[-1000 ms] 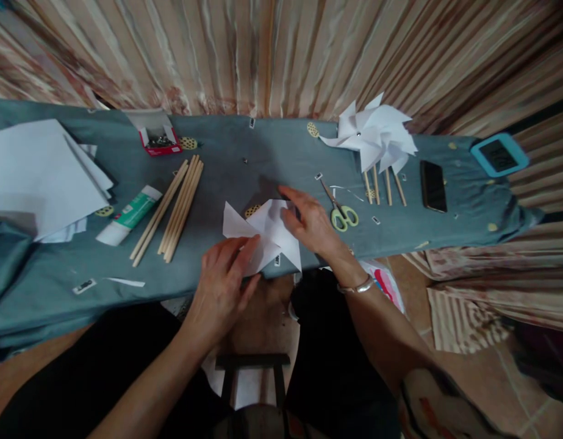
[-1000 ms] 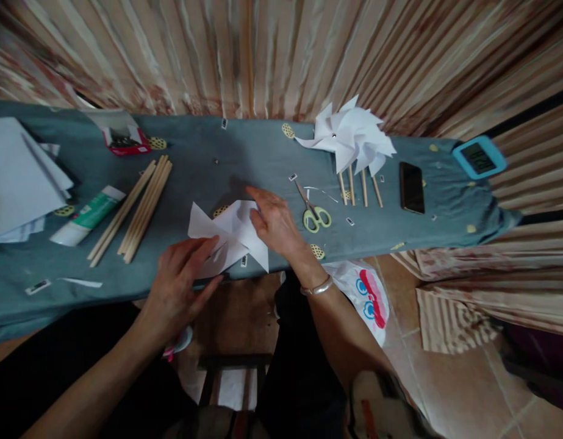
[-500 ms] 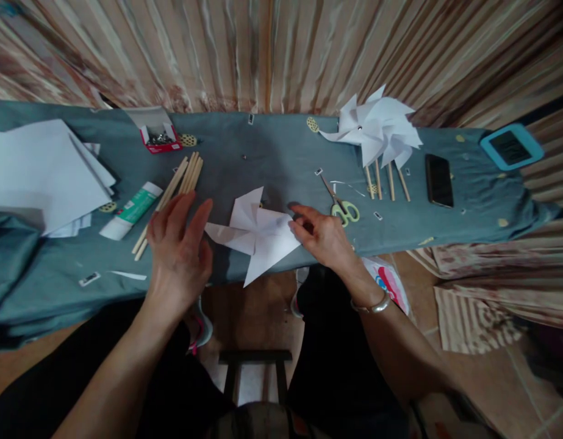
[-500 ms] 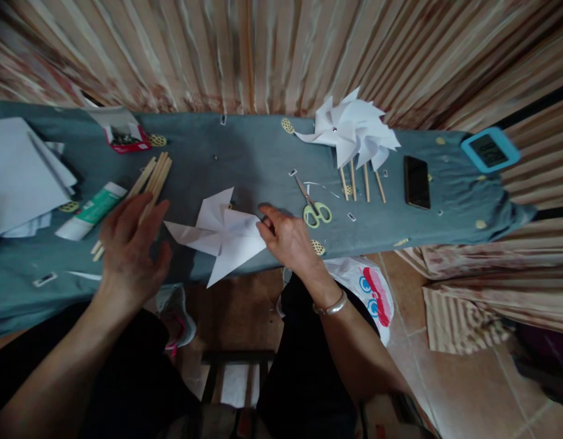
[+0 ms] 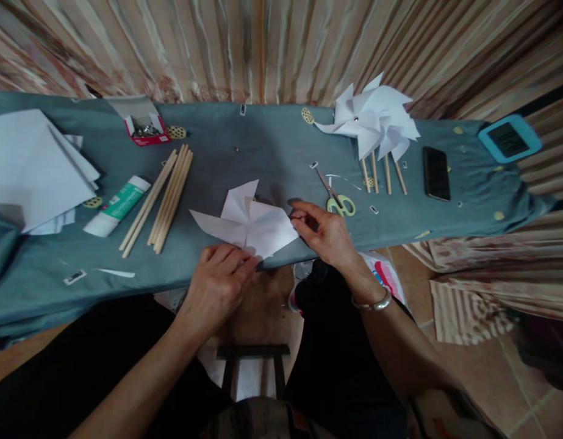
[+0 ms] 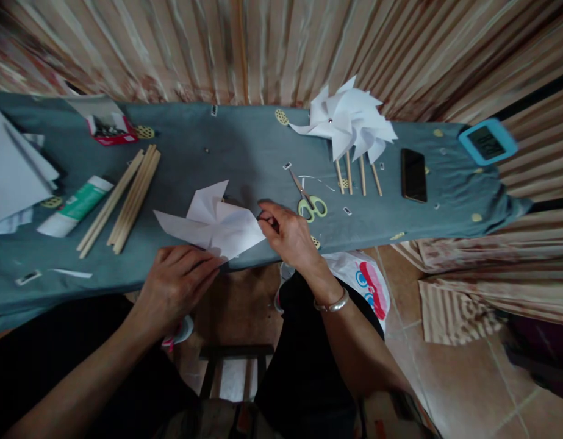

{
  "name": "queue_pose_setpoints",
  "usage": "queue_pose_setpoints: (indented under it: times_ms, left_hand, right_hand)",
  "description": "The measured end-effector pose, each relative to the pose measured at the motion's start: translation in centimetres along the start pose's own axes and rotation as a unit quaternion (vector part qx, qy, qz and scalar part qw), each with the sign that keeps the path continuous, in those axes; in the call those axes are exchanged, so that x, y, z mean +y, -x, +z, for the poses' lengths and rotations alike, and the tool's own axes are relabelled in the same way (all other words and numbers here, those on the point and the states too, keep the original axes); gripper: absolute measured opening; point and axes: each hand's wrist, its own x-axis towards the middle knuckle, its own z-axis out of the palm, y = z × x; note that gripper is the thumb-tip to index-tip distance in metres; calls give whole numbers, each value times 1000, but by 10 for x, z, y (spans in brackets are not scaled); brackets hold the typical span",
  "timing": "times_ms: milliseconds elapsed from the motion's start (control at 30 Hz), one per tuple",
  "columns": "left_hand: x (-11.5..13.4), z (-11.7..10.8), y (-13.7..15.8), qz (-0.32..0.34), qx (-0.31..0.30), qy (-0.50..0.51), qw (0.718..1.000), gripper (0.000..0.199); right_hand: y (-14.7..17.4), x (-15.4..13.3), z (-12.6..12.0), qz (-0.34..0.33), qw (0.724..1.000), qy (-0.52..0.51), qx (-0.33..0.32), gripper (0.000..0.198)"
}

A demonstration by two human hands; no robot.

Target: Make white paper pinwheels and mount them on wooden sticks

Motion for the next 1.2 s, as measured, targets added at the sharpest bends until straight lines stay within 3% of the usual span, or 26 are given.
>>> queue_pose_setpoints:
  times_ms: [100,300,400,600,800,1200]
  left_hand:
    - [-3,0,3,2,-9,0,1000,17]
    - [-7,-4,7,-30,-29,18,999,18]
    - [-10,-5,8,-38,-27,16,999,18]
    - [-13,-5,10,-55,-7,31,998,17]
    - [-13,-4,11,-48,4,28,998,16]
    - [-11,-7,13,-37,-12,36,999,18]
  right_hand:
    - [1,0,-1,-3,1000,-3,-3,36]
    - [4,-4,-3,-119,992,26,-19,35]
    - [5,1,-1,-136,989,42,-37,41]
    - [5,8,1,-112,991,34,-60,39]
    - [3,4,-1,-81,990,-53,-101,38]
    - [2,1,-8,-50,984,-94,-141,35]
